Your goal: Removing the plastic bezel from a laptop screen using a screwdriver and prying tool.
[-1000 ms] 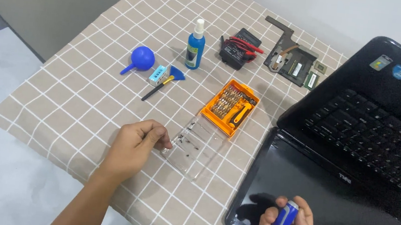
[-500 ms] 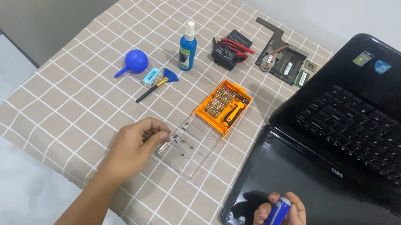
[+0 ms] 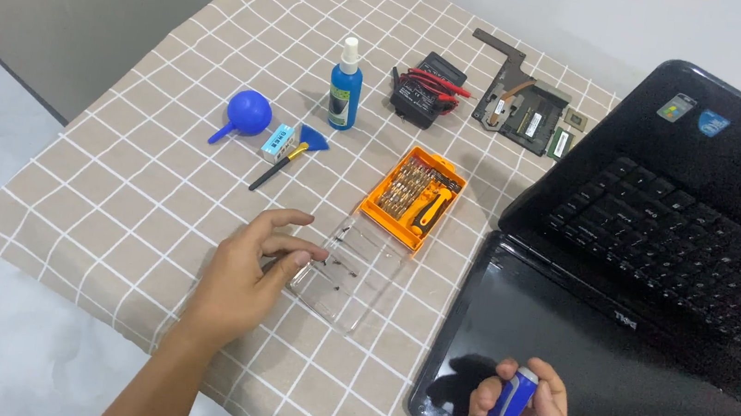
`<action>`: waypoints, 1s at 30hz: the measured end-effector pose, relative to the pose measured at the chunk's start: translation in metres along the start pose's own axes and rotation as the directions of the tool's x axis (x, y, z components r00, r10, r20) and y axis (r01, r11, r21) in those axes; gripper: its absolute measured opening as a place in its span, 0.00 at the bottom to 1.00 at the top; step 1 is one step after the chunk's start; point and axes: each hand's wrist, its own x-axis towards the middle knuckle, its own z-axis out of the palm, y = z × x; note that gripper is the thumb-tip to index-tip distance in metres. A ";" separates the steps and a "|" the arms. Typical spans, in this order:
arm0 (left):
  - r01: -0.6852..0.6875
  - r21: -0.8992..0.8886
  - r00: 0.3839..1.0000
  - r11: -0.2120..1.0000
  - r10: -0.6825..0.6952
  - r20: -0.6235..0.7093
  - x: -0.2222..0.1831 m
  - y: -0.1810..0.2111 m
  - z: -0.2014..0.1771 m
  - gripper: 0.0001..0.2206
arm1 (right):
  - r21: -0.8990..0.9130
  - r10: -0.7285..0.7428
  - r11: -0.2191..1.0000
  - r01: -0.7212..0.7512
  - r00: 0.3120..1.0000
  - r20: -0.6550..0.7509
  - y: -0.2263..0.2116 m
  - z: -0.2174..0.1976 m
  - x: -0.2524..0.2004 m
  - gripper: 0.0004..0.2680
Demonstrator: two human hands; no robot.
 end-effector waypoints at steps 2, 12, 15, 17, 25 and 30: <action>-0.022 0.023 1.000 1.000 0.021 0.023 0.001 -0.003 0.001 0.15 | 0.000 0.040 0.999 -0.040 0.998 -0.039 -0.002 0.003 -0.002 0.07; -0.030 0.010 0.998 1.000 0.029 0.050 0.001 -0.002 -0.001 0.15 | -0.004 0.044 0.999 -0.044 0.999 -0.016 -0.001 -0.002 0.000 0.06; -0.013 0.003 0.998 1.000 0.012 0.057 0.002 -0.002 -0.001 0.15 | 0.012 0.059 0.998 -0.059 0.998 -0.028 -0.001 -0.005 0.003 0.06; 0.013 -0.005 0.998 1.000 -0.012 0.054 0.000 0.001 -0.002 0.18 | 0.005 0.070 0.998 -0.070 0.998 0.002 -0.001 -0.007 0.003 0.06; 0.127 -0.468 0.970 0.875 -0.209 -0.127 -0.005 0.008 -0.010 0.13 | 0.009 0.060 0.998 -0.060 0.998 -0.017 -0.001 -0.003 0.002 0.06; 0.011 -0.964 0.949 0.265 -0.307 -0.074 -0.027 0.014 0.015 0.11 | 0.009 0.057 0.998 -0.057 0.998 -0.029 0.002 -0.008 0.006 0.06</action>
